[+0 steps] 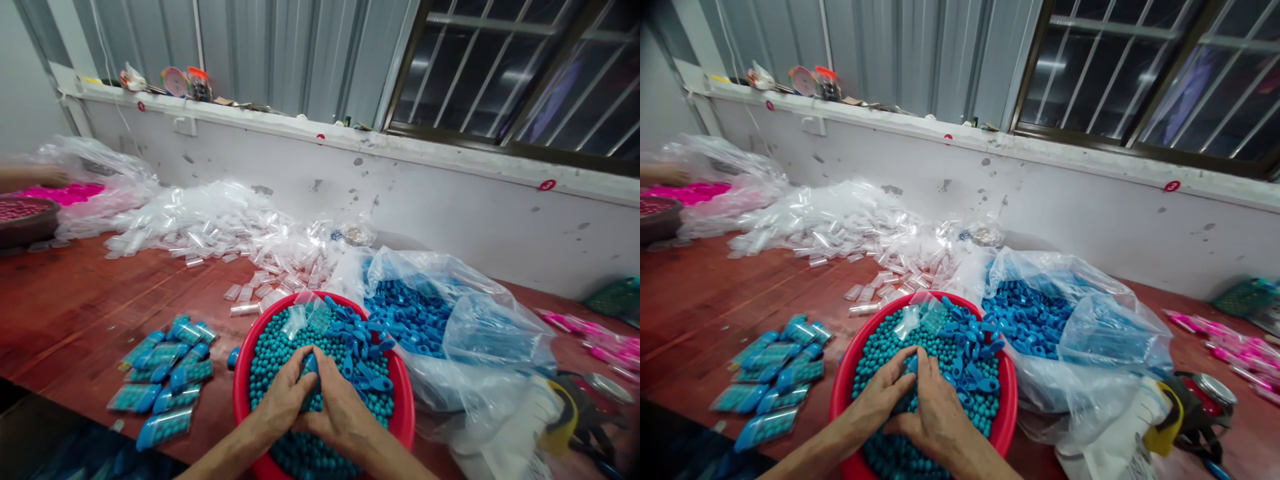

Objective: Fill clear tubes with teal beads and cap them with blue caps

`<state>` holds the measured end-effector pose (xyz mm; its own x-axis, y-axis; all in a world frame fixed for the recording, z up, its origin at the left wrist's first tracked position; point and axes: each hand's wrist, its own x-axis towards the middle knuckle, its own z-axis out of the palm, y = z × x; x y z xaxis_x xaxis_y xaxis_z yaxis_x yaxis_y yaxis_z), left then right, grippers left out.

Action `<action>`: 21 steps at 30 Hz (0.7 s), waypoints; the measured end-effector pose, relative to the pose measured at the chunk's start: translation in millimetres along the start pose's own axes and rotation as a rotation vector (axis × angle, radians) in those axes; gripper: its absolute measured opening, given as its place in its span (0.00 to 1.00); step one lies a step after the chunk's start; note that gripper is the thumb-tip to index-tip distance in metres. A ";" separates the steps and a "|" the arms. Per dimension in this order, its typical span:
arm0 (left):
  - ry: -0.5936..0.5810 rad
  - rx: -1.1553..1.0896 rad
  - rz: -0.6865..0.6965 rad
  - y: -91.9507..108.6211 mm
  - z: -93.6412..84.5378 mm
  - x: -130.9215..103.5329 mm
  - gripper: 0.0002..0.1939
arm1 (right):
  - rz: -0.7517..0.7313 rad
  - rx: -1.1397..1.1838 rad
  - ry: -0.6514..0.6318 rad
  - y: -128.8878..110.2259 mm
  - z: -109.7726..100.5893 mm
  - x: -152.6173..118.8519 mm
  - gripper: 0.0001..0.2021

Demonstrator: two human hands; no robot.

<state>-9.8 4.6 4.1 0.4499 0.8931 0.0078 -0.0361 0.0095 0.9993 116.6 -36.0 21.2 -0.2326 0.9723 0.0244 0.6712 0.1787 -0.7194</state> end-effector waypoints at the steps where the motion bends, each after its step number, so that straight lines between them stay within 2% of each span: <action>1: -0.001 -0.007 -0.008 1.5 1.9 -0.5 0.19 | 0.004 -0.010 0.042 -1.6 2.0 0.7 0.39; 4: 0.056 -0.002 -0.052 7.6 8.9 -2.9 0.14 | -0.014 -0.072 0.152 -5.9 6.5 0.9 0.33; 9: 0.163 0.056 -0.074 6.2 18.3 -4.5 0.10 | -0.062 -0.157 0.223 -3.6 14.7 -4.2 0.36; 12: 0.163 0.146 -0.046 2.0 19.8 -3.7 0.08 | -0.023 -0.162 0.199 0.1 19.7 -7.3 0.38; 14: 0.144 0.221 -0.020 3.5 16.0 -4.3 0.08 | -0.008 -0.136 0.127 2.4 20.1 -8.7 0.40; 16: 0.123 0.291 -0.003 9.5 4.6 -7.3 0.10 | -0.027 -0.098 0.031 5.3 16.6 -9.0 0.43; 18: 0.144 0.370 0.002 18.3 -16.7 -13.2 0.12 | -0.063 -0.083 -0.021 8.9 9.2 -7.0 0.43; 21: 0.299 0.586 0.008 29.9 -63.3 -24.3 0.16 | -0.105 -0.173 0.001 12.7 -5.8 3.8 0.30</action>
<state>-78.3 11.6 31.5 0.1812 0.9794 0.0896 0.4916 -0.1691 0.8543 128.3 -29.1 16.2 -0.3074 0.9470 0.0936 0.7540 0.3024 -0.5832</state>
